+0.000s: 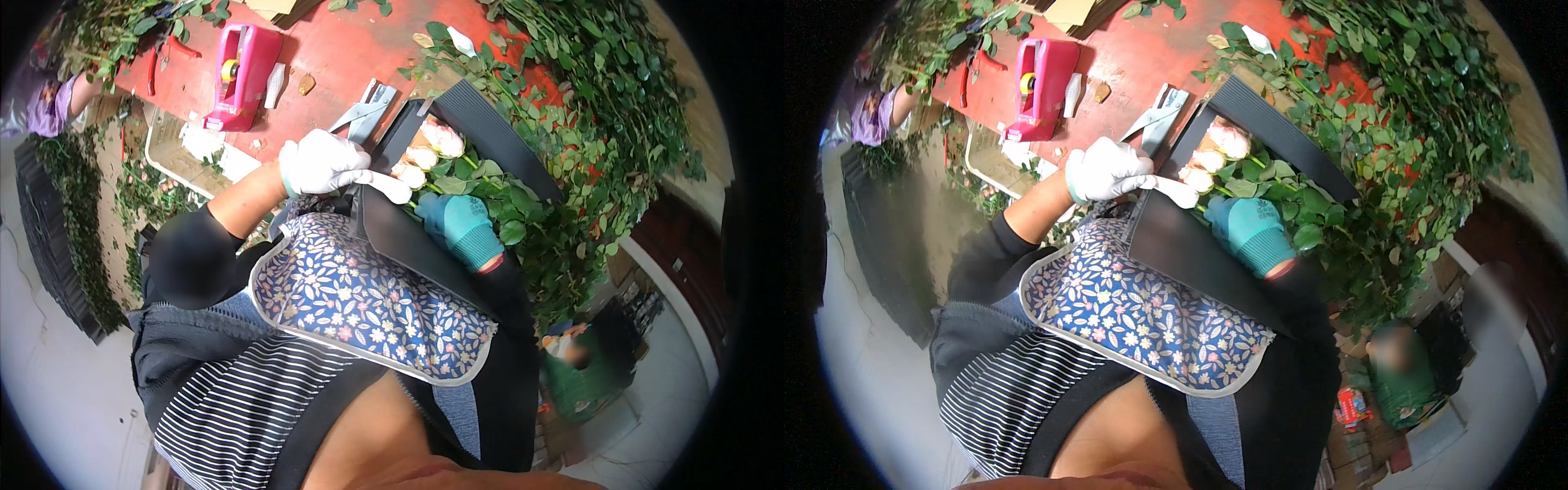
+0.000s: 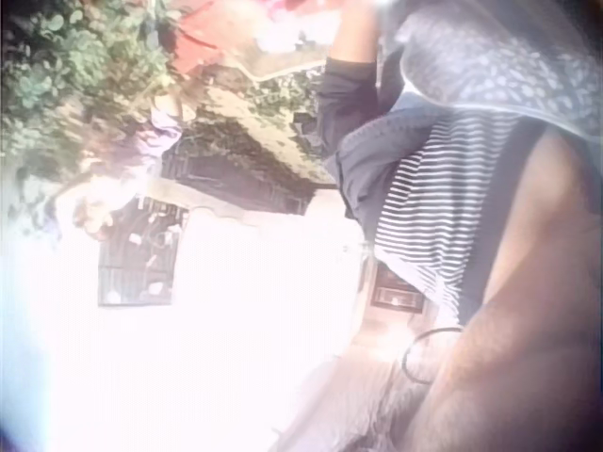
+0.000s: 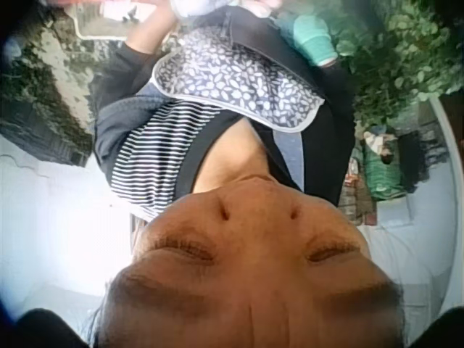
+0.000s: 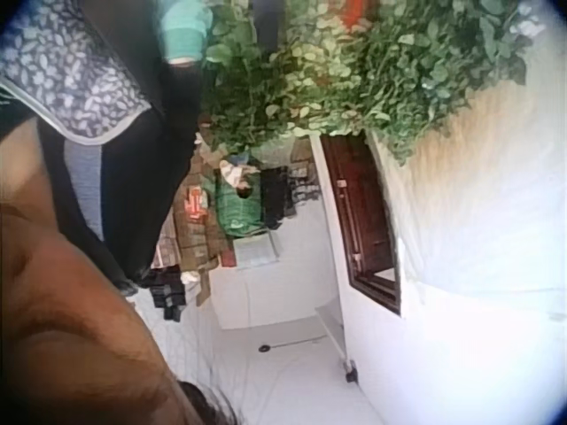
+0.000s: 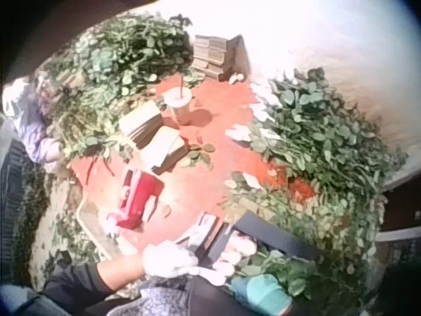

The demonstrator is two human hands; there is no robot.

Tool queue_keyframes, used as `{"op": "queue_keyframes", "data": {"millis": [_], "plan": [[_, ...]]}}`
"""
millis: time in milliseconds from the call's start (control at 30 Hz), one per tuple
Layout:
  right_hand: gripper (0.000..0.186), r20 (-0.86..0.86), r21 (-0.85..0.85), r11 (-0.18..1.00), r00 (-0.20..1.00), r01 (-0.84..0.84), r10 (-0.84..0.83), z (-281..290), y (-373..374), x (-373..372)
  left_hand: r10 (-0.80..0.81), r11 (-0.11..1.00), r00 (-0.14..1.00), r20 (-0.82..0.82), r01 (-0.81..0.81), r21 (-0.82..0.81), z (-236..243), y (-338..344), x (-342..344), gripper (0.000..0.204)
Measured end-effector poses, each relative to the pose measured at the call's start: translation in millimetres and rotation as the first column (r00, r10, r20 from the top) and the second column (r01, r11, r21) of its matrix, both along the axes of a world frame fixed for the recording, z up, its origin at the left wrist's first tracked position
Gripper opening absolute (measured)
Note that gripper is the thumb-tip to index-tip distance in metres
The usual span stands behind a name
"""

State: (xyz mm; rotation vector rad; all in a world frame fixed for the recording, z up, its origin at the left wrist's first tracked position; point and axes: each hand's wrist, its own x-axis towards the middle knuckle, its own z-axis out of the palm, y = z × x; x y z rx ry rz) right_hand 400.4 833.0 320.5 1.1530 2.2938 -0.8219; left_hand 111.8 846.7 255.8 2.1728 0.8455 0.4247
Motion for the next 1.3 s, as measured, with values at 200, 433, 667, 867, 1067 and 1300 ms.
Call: {"op": "queue_keyframes", "data": {"millis": [200, 433, 667, 867, 1067, 1300], "plan": [[0.012, -0.097, 0.074, 0.997, 0.995, -0.016, 0.023, -4, -7, 8, 0.355, 0.911, 0.903, -0.243, -0.392, -0.124, 31, -10, -81, 0.025], [0.012, -0.159, 0.037, 0.999, 0.987, -0.019, 0.025, -1, 0, 6, -0.206, 0.845, 0.28, -0.938, -0.432, -0.315, 6, -75, -141, 0.031], [0.013, 0.005, 0.032, 0.998, 0.998, -0.061, 0.061, -8, 1, 4, 0.016, 0.997, 0.992, 0.124, -0.006, -0.081, 43, -5, -20, 0.028], [0.015, 0.045, -0.003, 0.998, 0.997, -0.065, 0.065, -1, 3, -1, 0.036, 0.987, 0.957, 0.287, 0.012, -0.163, 9, 17, 30, 0.011], [0.018, -0.063, 0.006, 0.998, 0.996, 0.057, -0.056, 3, -1, 2, 0.2, 0.977, 0.952, 0.231, -0.212, 0.029, 13, 26, 34, 0.003], [0.029, -0.019, -0.034, 0.978, 0.978, 0.208, -0.209, 21, -5, 3, 0.178, 0.98, 0.97, 0.166, -0.191, 0.065, -3, 30, 41, 0.011]]}}
